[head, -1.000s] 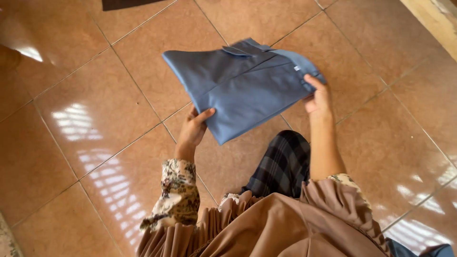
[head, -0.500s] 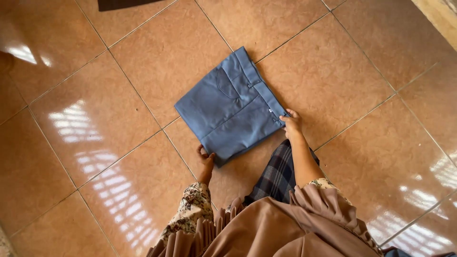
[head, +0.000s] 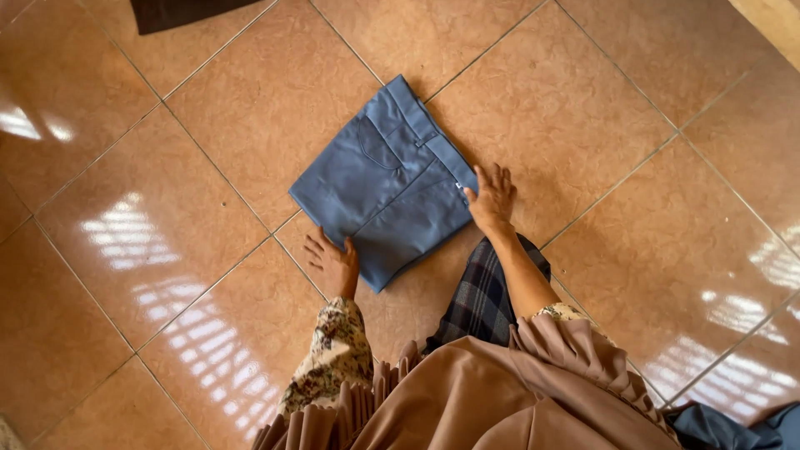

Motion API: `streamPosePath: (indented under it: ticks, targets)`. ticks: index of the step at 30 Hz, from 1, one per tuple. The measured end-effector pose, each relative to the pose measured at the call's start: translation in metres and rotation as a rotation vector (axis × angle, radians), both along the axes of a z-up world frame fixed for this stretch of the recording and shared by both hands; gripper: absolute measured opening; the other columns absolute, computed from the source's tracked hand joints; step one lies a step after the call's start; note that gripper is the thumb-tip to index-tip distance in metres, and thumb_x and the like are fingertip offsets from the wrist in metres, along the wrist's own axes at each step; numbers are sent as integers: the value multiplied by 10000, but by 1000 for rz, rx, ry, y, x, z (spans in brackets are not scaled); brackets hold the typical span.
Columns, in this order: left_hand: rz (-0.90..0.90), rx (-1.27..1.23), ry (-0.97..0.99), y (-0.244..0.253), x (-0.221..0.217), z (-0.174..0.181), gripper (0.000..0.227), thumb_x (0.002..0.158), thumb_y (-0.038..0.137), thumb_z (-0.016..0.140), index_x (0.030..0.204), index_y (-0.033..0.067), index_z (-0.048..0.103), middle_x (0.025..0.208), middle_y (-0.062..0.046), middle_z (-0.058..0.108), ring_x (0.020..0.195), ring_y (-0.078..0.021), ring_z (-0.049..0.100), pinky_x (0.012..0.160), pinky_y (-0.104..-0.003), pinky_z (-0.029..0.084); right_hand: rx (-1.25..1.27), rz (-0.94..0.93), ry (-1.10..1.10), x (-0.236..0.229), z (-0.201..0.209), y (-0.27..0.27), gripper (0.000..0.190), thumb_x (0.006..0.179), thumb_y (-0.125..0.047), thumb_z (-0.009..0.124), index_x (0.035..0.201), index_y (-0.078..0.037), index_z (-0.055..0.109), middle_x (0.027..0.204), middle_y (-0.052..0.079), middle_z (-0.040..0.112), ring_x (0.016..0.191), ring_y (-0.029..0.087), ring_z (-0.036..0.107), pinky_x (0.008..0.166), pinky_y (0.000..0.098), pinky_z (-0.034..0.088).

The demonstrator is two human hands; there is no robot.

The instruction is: Folding blue trousers into neat rectangles and stacking them on the floor.

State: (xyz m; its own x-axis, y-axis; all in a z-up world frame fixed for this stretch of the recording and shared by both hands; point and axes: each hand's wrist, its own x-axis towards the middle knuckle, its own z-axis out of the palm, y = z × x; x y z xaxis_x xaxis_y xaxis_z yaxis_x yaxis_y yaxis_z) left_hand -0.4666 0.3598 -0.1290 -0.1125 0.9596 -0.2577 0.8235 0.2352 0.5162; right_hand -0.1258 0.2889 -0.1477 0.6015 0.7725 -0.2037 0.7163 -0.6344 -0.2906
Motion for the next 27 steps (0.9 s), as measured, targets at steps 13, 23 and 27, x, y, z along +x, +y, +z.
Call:
streamPosePath:
  ticks: [13, 23, 27]
  targets:
    - [-491, 185, 120, 9, 239, -2, 816, 919, 380, 736, 1586, 203, 300, 1686, -201, 175, 1559, -452, 7, 1208, -676, 32, 6, -91, -95, 41, 58, -70, 592, 1053, -431, 522, 1584, -214, 379, 1666, 195, 242, 1561, 385, 133, 1179, 593, 178]
    - [-807, 86, 44, -83, 333, -1, 838, 980, 407, 641, 1635, 220, 151, 1695, -187, 77, 1554, -462, -70, 1212, -679, -2, 19, -317, -184, 103, 23, -189, 634, 1007, -442, 578, 1578, -233, 396, 1669, 189, 245, 1546, 394, 184, 1163, 632, 200]
    - [-940, 141, -8, -124, 369, -18, 812, 1001, 419, 614, 1634, 205, 153, 1683, -203, 87, 1544, -492, -52, 1204, -687, 14, -4, -431, -193, 115, 47, -252, 636, 1011, -452, 565, 1580, -230, 390, 1671, 176, 238, 1543, 381, 201, 1165, 625, 219]
